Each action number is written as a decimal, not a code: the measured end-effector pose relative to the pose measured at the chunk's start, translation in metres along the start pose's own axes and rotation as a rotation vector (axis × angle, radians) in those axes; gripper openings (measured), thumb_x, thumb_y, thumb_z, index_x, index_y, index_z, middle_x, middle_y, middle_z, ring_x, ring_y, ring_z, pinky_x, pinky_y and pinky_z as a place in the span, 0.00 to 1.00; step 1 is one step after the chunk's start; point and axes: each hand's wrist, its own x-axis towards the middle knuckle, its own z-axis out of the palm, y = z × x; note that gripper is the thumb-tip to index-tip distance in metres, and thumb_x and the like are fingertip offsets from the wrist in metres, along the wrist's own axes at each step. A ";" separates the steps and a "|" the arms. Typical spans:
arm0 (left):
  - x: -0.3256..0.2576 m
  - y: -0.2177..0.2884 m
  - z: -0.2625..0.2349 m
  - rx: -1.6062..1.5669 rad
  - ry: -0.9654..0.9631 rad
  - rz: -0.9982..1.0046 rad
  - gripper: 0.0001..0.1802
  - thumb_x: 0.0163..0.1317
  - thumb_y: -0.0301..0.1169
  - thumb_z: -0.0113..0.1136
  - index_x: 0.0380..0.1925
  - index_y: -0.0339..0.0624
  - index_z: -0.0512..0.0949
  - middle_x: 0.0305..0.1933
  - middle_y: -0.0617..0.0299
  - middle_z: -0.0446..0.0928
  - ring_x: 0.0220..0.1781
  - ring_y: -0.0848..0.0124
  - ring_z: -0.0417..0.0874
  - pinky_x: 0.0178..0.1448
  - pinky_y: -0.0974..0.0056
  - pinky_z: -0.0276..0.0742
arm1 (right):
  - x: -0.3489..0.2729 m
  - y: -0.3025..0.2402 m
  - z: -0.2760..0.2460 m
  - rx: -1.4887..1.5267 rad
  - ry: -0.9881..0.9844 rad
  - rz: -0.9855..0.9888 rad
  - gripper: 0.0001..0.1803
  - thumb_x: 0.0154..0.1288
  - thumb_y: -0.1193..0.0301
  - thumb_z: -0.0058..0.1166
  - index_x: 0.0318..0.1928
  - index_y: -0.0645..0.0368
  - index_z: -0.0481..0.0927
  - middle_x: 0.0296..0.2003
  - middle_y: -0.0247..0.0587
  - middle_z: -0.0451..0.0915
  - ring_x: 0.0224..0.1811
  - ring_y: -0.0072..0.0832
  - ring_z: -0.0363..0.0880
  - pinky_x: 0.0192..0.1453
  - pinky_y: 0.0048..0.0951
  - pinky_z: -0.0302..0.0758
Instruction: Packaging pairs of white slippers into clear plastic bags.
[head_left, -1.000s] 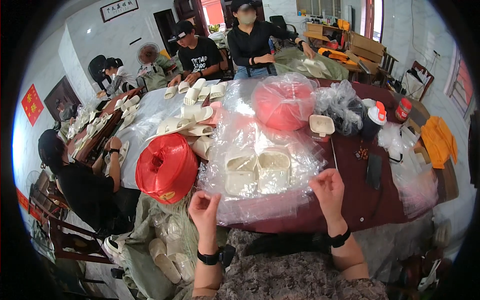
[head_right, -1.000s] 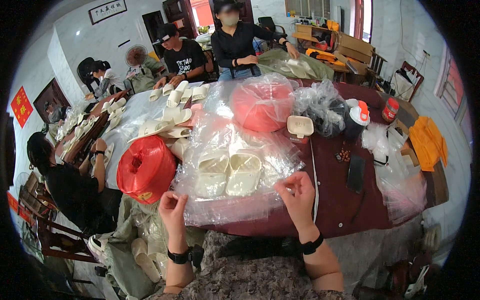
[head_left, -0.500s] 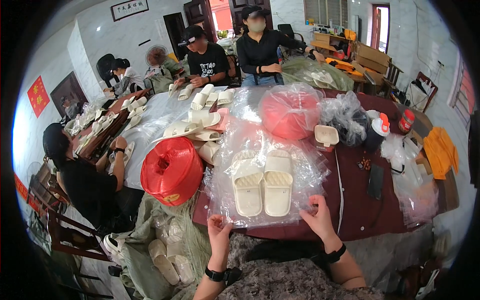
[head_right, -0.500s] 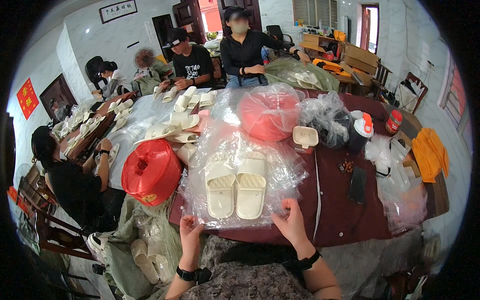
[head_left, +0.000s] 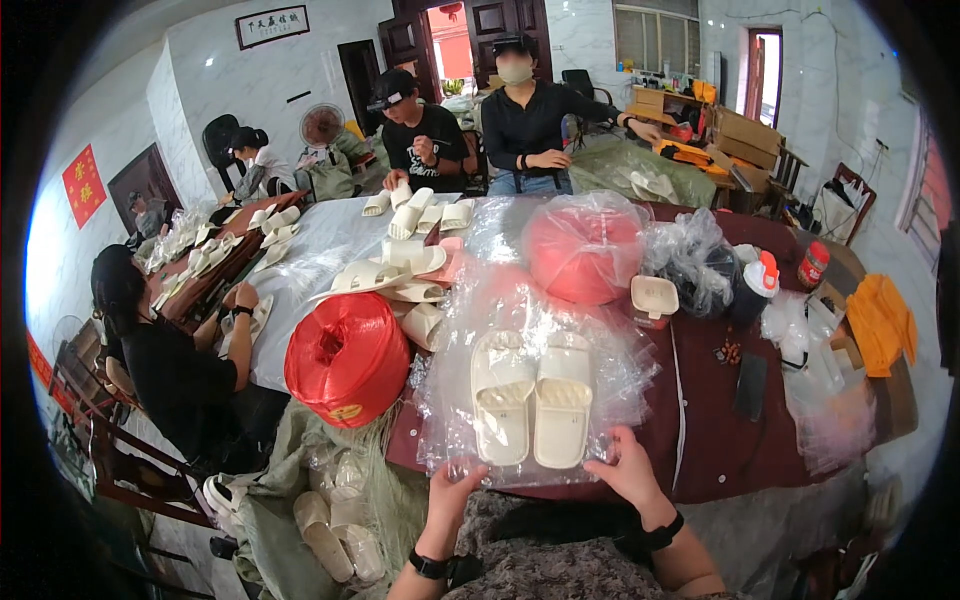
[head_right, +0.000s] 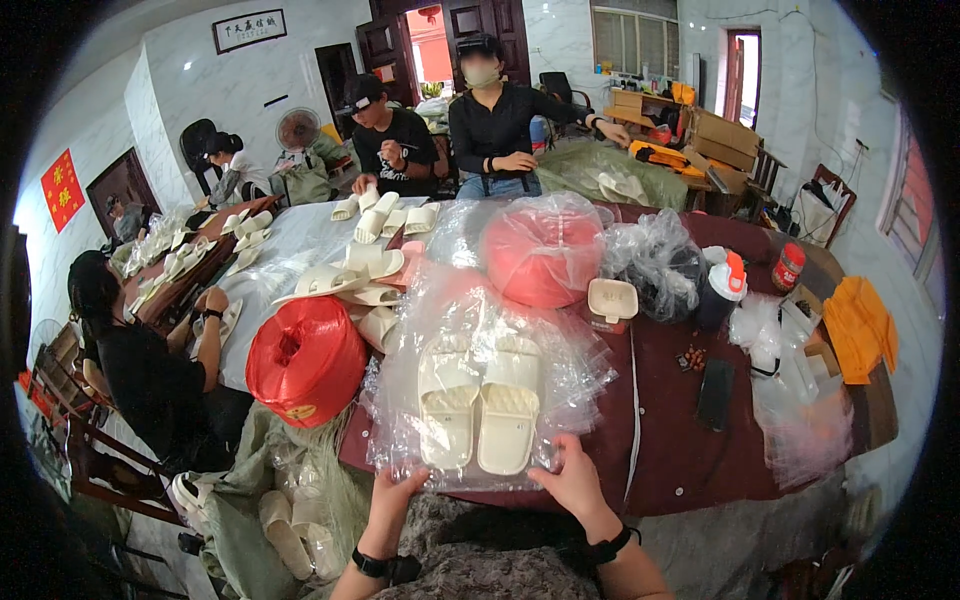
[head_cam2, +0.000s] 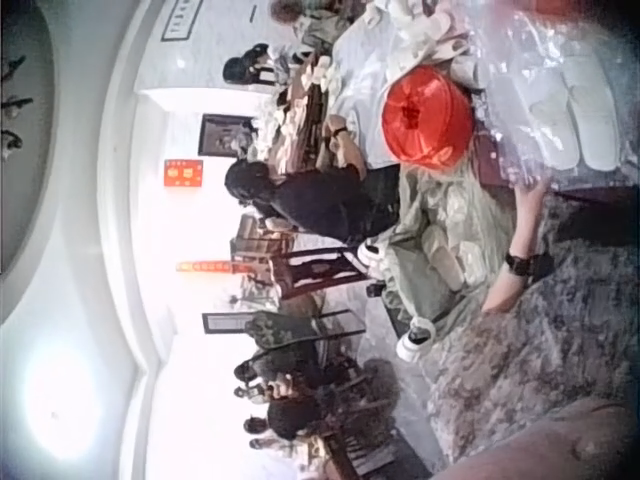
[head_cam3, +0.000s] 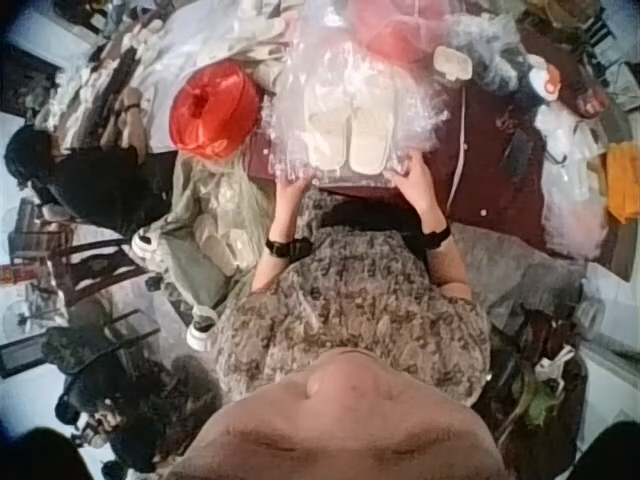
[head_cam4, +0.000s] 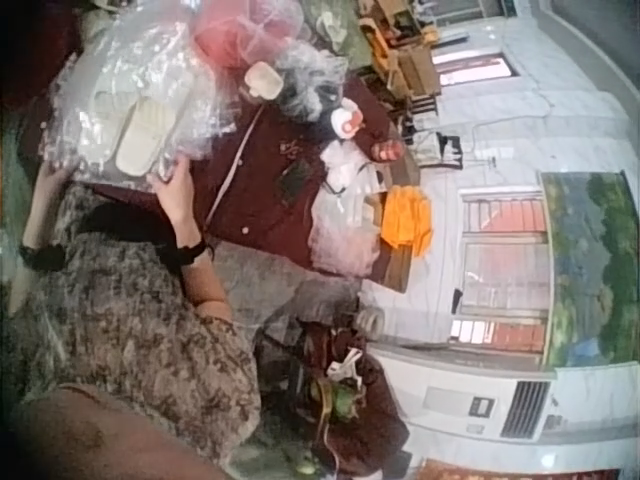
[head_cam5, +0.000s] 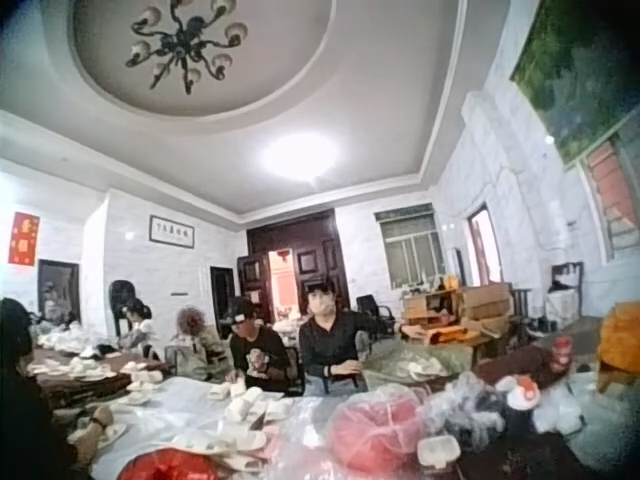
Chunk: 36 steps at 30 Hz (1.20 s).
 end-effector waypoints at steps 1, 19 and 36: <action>-0.002 -0.004 -0.003 -0.004 -0.001 0.005 0.23 0.59 0.27 0.71 0.52 0.34 0.75 0.40 0.62 0.82 0.37 0.76 0.81 0.41 0.70 0.76 | -0.003 0.000 -0.002 0.021 -0.064 0.014 0.39 0.48 0.64 0.75 0.57 0.65 0.69 0.32 0.45 0.80 0.32 0.35 0.80 0.40 0.35 0.77; -0.043 0.024 0.029 -0.357 -0.403 -0.332 0.29 0.71 0.35 0.55 0.69 0.37 0.62 0.64 0.53 0.74 0.64 0.62 0.77 0.61 0.52 0.78 | -0.038 -0.068 0.018 0.034 -0.467 -0.322 0.19 0.62 0.67 0.63 0.49 0.61 0.73 0.33 0.45 0.73 0.30 0.34 0.77 0.34 0.35 0.74; -0.054 0.018 -0.020 -0.274 -0.275 -0.224 0.31 0.58 0.21 0.66 0.64 0.34 0.69 0.58 0.59 0.78 0.57 0.68 0.81 0.58 0.64 0.77 | 0.071 -0.059 -0.004 0.148 -0.022 -0.305 0.18 0.75 0.66 0.50 0.57 0.62 0.78 0.51 0.51 0.82 0.55 0.39 0.81 0.59 0.34 0.75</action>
